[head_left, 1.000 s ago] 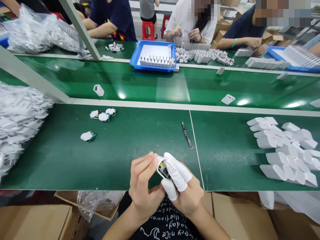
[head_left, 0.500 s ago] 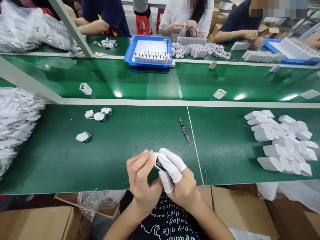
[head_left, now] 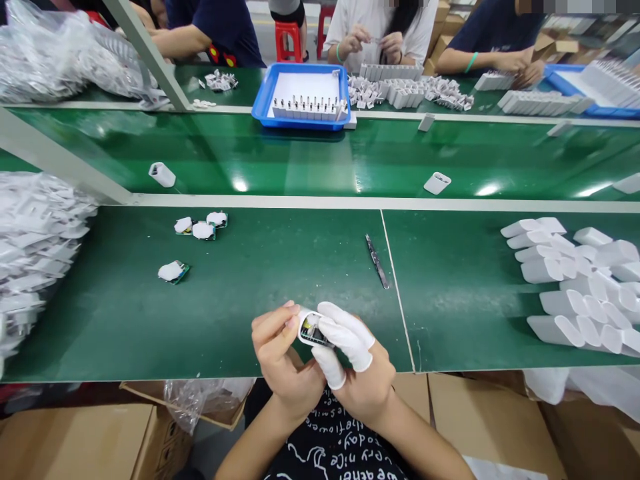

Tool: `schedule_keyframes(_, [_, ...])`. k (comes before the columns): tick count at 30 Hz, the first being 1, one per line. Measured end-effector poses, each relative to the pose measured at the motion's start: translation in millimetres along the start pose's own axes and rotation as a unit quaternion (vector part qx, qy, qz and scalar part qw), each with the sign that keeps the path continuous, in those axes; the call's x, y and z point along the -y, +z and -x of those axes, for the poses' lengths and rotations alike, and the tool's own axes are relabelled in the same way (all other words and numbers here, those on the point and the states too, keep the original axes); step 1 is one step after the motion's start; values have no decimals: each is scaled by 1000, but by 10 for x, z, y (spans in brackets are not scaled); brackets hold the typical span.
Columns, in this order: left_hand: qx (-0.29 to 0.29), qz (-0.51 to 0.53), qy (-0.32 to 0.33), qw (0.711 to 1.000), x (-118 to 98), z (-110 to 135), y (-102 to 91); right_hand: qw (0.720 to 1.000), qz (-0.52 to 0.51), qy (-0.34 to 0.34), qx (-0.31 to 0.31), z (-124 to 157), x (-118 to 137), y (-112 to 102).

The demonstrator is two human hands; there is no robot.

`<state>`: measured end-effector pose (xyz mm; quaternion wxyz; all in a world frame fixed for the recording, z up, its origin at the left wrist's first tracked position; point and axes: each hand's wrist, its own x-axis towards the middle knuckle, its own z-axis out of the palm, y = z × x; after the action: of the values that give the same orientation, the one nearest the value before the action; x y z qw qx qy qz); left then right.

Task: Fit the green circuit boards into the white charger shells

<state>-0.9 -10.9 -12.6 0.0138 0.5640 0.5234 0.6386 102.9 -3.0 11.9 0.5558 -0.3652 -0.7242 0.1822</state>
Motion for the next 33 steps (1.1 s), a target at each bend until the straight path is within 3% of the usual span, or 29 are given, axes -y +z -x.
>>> schedule_keyframes(4, [-11, -7, -2, 1000, -1, -15, -11, 986, -123, 109, -12, 38, -27, 26])
schedule_keyframes(9, [-43, -14, 0, 999, 19, -54, -2, 993, -109, 48, 1, 12, -55, 88])
schedule_keyframes(13, [-44, -11, 22, 999, 43, -67, -14, 991, -98, 85, 32, -51, -36, 71])
schedule_keyframes(19, [-11, -15, 56, 998, 26, -169, -85, 932, -292, 190, 103, -238, -41, -171])
schedule_keyframes(24, [-7, -39, 101, 994, 45, -195, -99, 930, -222, 245, 158, -417, 0, -276])
schedule_keyframes(29, [-8, -54, 147, 988, 67, -143, -92, 929, -195, 272, 160, -417, 37, -240])
schedule_keyframes(33, [36, -51, 150, 987, 59, -105, -136, 922, -172, 292, 188, -405, 31, -276])
